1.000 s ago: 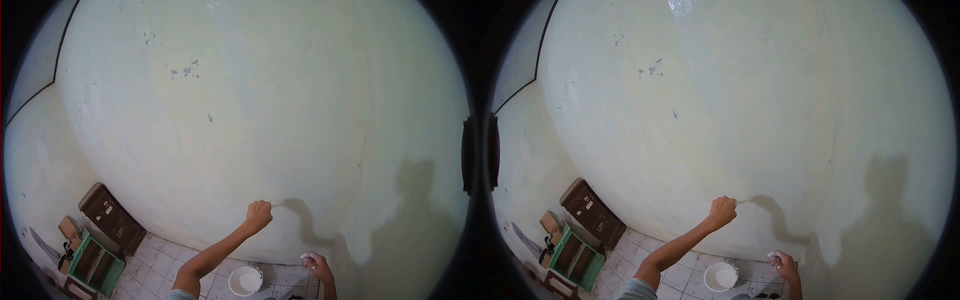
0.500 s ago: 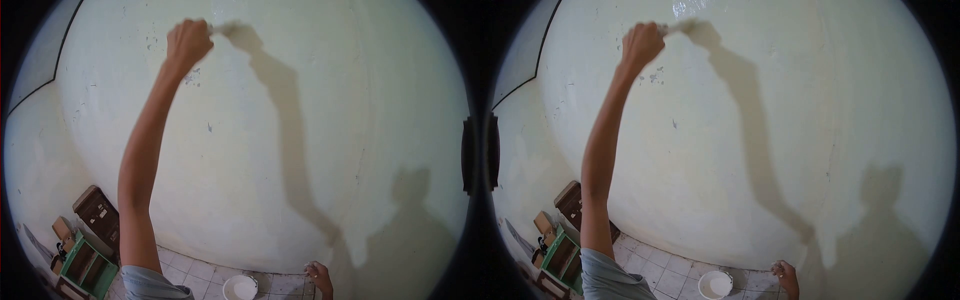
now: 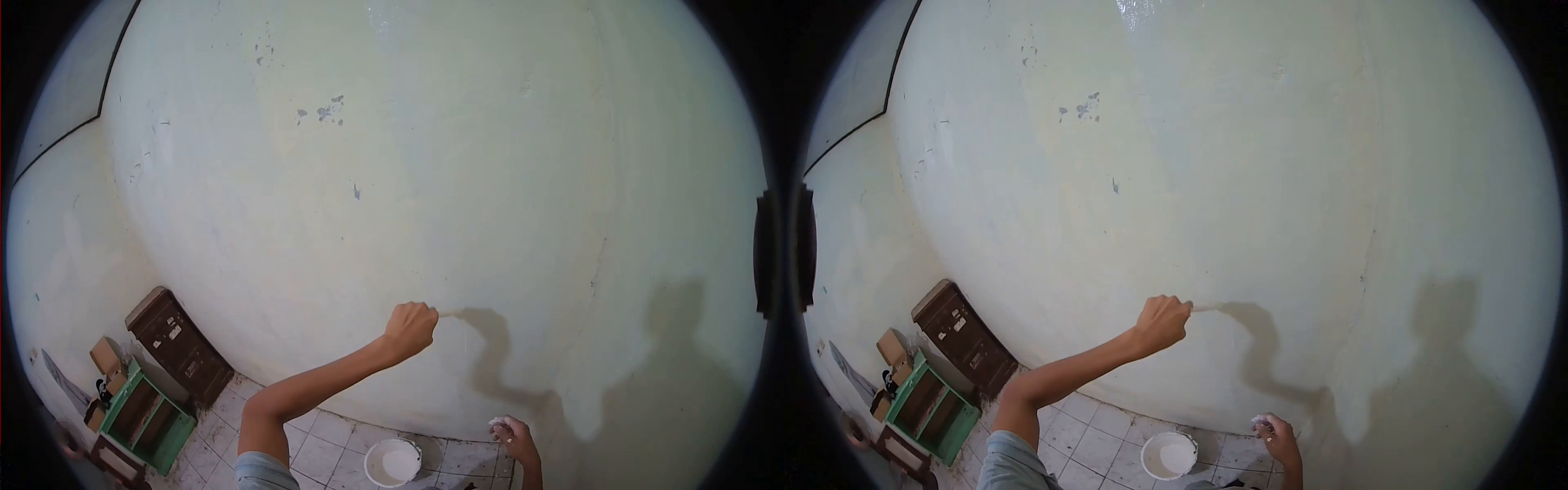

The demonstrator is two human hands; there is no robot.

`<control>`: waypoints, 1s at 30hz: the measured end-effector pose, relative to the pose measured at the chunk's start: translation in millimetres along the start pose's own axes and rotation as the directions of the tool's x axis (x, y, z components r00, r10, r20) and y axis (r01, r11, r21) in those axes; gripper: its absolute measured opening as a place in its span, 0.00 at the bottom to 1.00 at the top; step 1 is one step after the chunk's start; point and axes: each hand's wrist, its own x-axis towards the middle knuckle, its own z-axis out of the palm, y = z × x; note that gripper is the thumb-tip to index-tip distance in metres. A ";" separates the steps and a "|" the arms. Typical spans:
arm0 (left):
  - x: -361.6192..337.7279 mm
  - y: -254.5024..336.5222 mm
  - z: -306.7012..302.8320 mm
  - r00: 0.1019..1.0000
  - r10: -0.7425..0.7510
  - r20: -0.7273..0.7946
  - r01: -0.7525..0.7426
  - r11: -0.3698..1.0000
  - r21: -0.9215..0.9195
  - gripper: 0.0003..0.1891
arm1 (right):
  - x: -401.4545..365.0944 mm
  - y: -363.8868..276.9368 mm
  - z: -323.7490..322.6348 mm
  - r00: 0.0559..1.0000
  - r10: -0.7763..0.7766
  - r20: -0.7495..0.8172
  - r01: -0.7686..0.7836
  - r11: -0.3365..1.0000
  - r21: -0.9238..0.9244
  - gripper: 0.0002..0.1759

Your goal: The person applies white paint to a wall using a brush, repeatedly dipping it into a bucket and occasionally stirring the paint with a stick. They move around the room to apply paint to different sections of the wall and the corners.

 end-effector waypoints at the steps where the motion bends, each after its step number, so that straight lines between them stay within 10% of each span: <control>1: 8.0 -2.9 -7.0 0.998 -0.016 -0.060 0.017 1.000 0.015 0.04 | 2.0 -0.1 1.3 1.000 -0.012 0.000 0.012 1.000 -0.008 0.11; 7: 82.9 -55.7 -177.1 0.895 -0.111 -0.432 0.242 0.935 0.260 0.08 | 4.3 7.7 -5.6 0.998 0.029 -0.059 -0.024 0.996 0.084 0.11; 11: 123.4 -95.2 -299.3 0.549 0.177 -0.817 0.316 0.861 0.399 0.05 | -5.4 12.2 -7.0 0.993 0.035 -0.115 -0.026 0.996 0.081 0.11; 14: 141.2 -100.1 -331.4 0.582 0.043 -0.812 0.462 0.804 0.374 0.12 | -15.9 -5.0 -10.2 0.985 0.088 -0.148 -0.074 0.992 0.101 0.11; 16: 145.5 -92.2 -313.4 0.550 -0.065 -0.833 0.550 0.779 0.303 0.12 | -19.9 0.8 -17.9 0.983 0.104 -0.150 -0.092 0.992 0.086 0.09; 18: 141.9 -94.0 -239.4 0.449 0.243 -0.860 0.400 0.806 0.437 0.04 | -25.8 9.1 -20.4 0.981 0.125 -0.149 -0.115 0.990 0.077 0.08; 24: 30.8 6.1 25.2 0.838 0.015 -0.545 0.295 0.828 0.477 0.26 | -16.7 0.0 -22.8 0.994 0.085 -0.061 -0.090 0.993 -0.071 0.12; 30: -30.6 70.3 180.2 0.978 -0.203 -0.047 0.195 0.971 -0.142 0.15 | 2.0 -5.8 -0.5 0.995 0.050 0.085 -0.042 0.995 -0.092 0.10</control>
